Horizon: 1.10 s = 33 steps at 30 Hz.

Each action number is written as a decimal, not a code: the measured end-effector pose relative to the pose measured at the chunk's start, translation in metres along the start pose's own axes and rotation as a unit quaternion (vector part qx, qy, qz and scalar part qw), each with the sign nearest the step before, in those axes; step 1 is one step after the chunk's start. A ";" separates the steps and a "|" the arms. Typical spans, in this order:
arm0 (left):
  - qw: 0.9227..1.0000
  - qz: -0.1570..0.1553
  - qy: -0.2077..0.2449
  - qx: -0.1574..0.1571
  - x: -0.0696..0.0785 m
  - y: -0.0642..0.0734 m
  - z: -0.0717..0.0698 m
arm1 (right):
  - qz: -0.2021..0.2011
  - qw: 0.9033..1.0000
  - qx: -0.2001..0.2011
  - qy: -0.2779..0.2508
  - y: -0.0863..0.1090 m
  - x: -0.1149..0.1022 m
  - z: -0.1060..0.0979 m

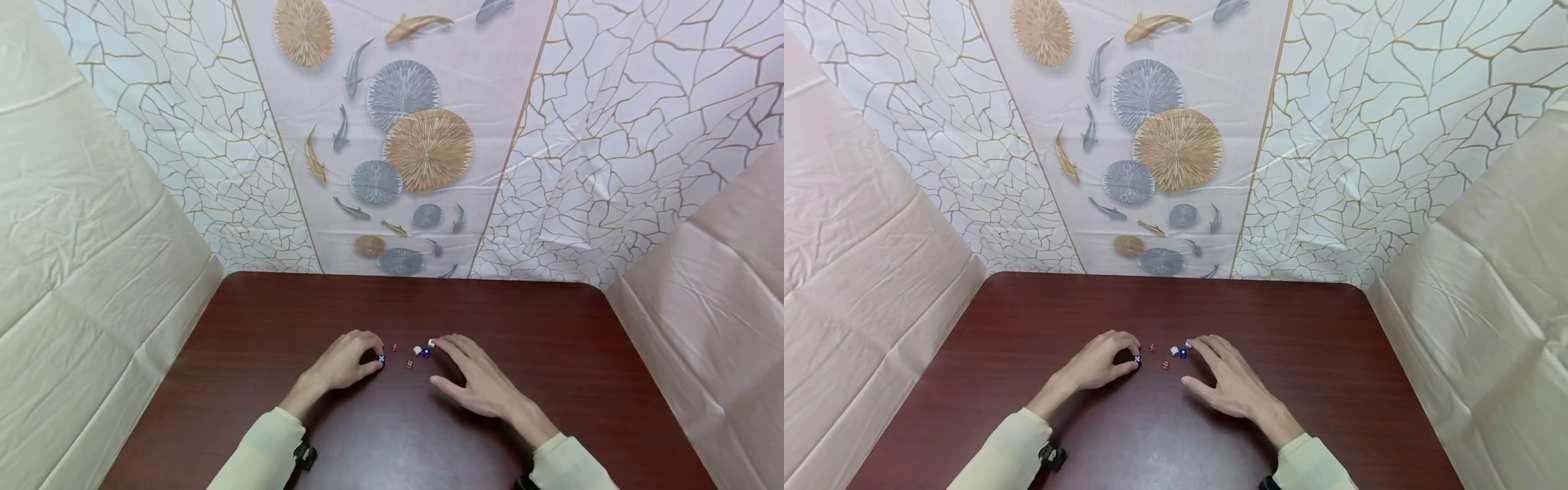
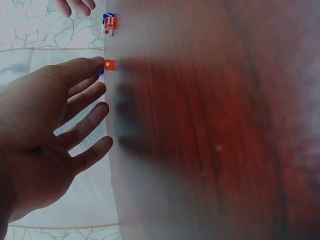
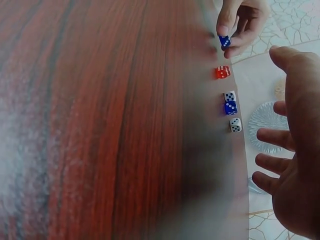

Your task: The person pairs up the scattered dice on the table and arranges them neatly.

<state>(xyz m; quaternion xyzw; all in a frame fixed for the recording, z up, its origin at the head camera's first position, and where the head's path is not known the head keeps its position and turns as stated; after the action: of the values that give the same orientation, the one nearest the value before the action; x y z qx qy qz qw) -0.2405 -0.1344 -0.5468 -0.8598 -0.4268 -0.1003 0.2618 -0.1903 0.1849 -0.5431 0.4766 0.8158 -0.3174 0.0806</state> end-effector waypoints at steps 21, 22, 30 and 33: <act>0.999 -0.019 0.039 -0.009 0.033 0.027 0.000 | 0.006 1.000 -0.007 0.000 0.007 -0.003 -0.001; 0.999 -0.020 0.039 -0.010 0.034 0.029 0.001 | 0.006 1.000 -0.006 -0.001 0.007 -0.003 -0.001; 0.999 -0.027 0.040 -0.022 0.045 0.038 0.003 | 0.006 1.000 0.000 -0.002 0.009 -0.001 -0.002; 0.998 -0.024 0.044 -0.029 0.050 0.040 0.003 | 0.008 1.000 0.000 -0.001 0.010 0.000 -0.002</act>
<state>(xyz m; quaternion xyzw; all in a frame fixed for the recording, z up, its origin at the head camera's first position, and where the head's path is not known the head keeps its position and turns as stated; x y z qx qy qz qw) -0.1783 -0.1189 -0.5439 -0.8515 -0.4320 -0.1563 0.2527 -0.1818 0.1892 -0.5454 0.4829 0.8117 -0.3175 0.0843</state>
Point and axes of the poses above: each hand's wrist, its own y-axis away from the middle knuckle, its own z-axis out of the palm, x = y × z, the point moved 1 cm from there along -y, towards the middle knuckle, and after that the axes turned 12 degrees about x, right-handed, at the moved point
